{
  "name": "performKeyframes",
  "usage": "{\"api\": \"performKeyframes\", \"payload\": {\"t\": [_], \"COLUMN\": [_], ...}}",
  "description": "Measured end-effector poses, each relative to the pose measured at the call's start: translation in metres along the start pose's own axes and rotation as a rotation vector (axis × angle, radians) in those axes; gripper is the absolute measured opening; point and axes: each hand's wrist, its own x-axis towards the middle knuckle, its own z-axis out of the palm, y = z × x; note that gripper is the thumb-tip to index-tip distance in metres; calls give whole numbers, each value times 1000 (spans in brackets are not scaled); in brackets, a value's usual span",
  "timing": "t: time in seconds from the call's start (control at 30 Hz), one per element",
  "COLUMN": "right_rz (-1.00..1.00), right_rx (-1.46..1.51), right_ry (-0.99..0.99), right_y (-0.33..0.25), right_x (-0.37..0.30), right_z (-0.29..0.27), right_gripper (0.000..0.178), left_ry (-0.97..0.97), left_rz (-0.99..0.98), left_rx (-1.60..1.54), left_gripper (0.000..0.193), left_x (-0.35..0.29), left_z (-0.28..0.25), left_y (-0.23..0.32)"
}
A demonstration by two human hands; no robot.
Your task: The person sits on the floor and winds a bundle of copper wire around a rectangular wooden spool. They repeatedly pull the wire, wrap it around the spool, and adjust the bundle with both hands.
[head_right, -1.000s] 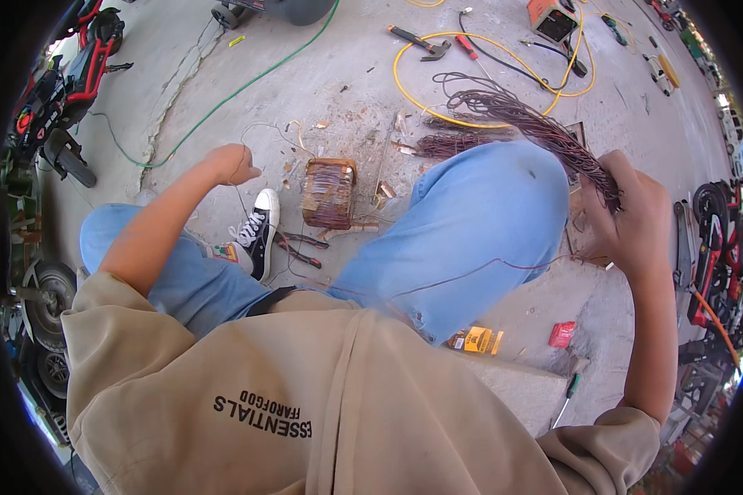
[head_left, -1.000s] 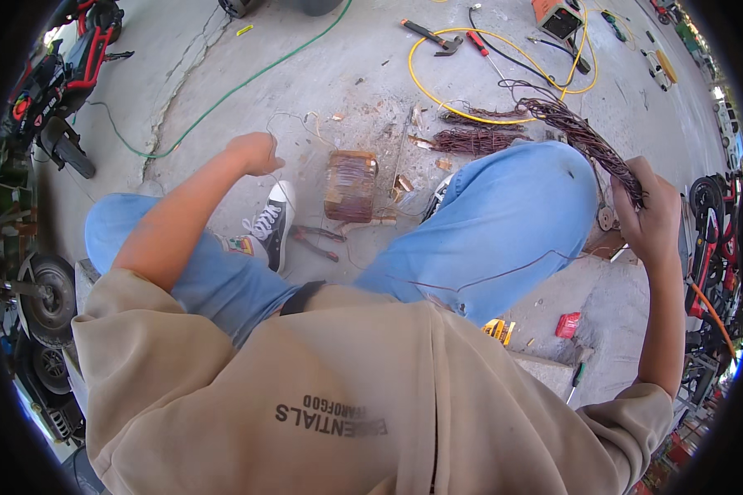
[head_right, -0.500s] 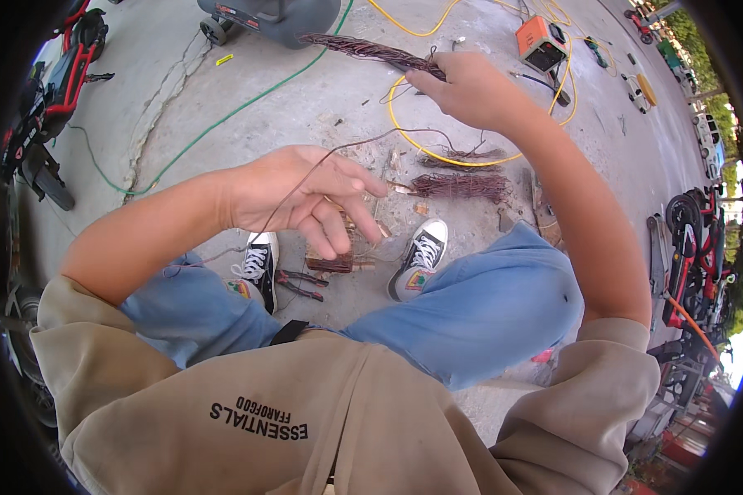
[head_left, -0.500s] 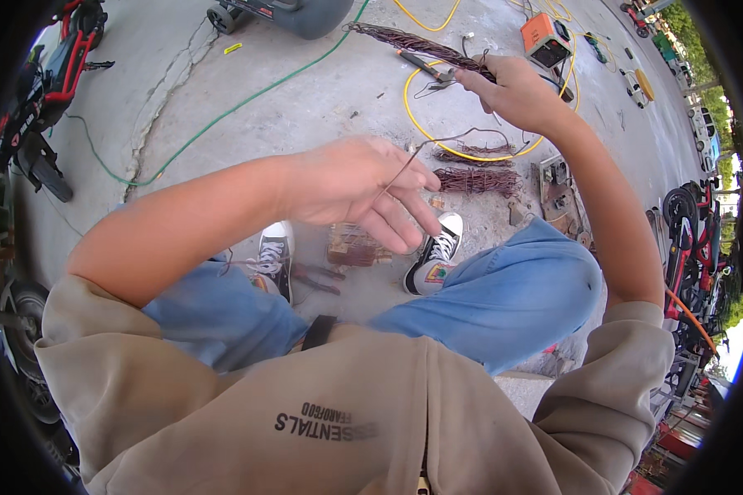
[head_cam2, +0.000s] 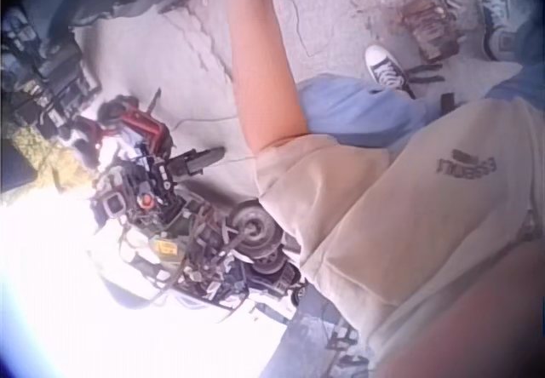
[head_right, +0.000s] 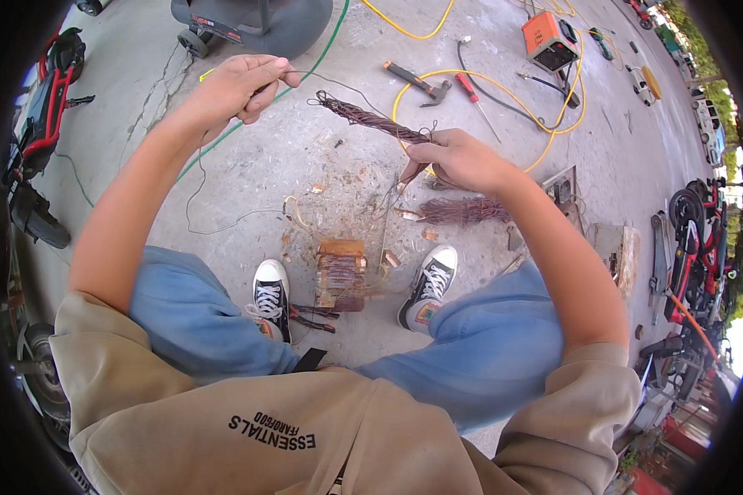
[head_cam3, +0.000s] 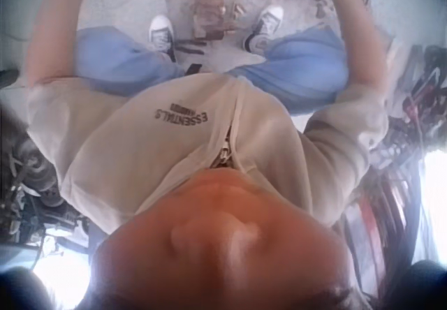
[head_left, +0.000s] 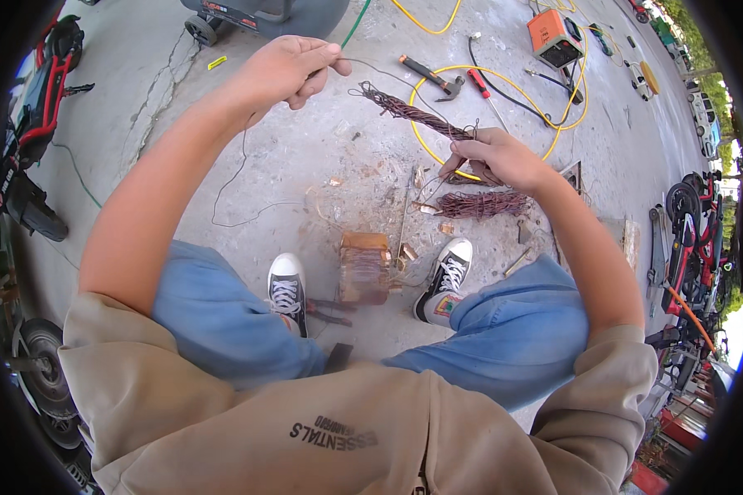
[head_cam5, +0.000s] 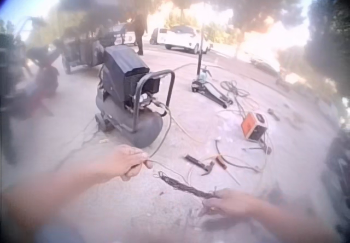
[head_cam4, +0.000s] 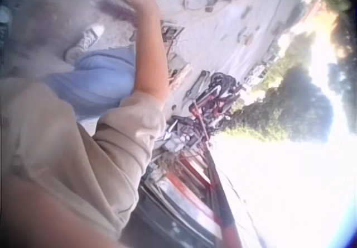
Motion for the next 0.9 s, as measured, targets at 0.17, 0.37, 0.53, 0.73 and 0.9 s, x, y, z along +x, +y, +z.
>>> {"api": "performKeyframes", "payload": {"t": [0.17,0.37,0.53,0.73,0.9], "right_rz": [57,111,-84,-90,34], "right_rx": [314,-187,-177,237,534], "right_ry": [-155,150,194,19,-66], "right_y": [2,-7,-7,-23,-13], "right_x": [-14,-41,-63,-98,-117], "right_z": [7,32,49,72,79], "right_gripper": [45,40,32,32,38], "left_ry": [451,194,-47,-332,-507], "left_rz": [-22,547,1026,340,299], "left_rx": [419,529,1201,955,690], "left_gripper": [37,56,91,76,44], "left_x": [66,24,-32,-49,-61], "left_z": [-48,26,108,134,140], "left_y": [-86,25,34,19,12]}}
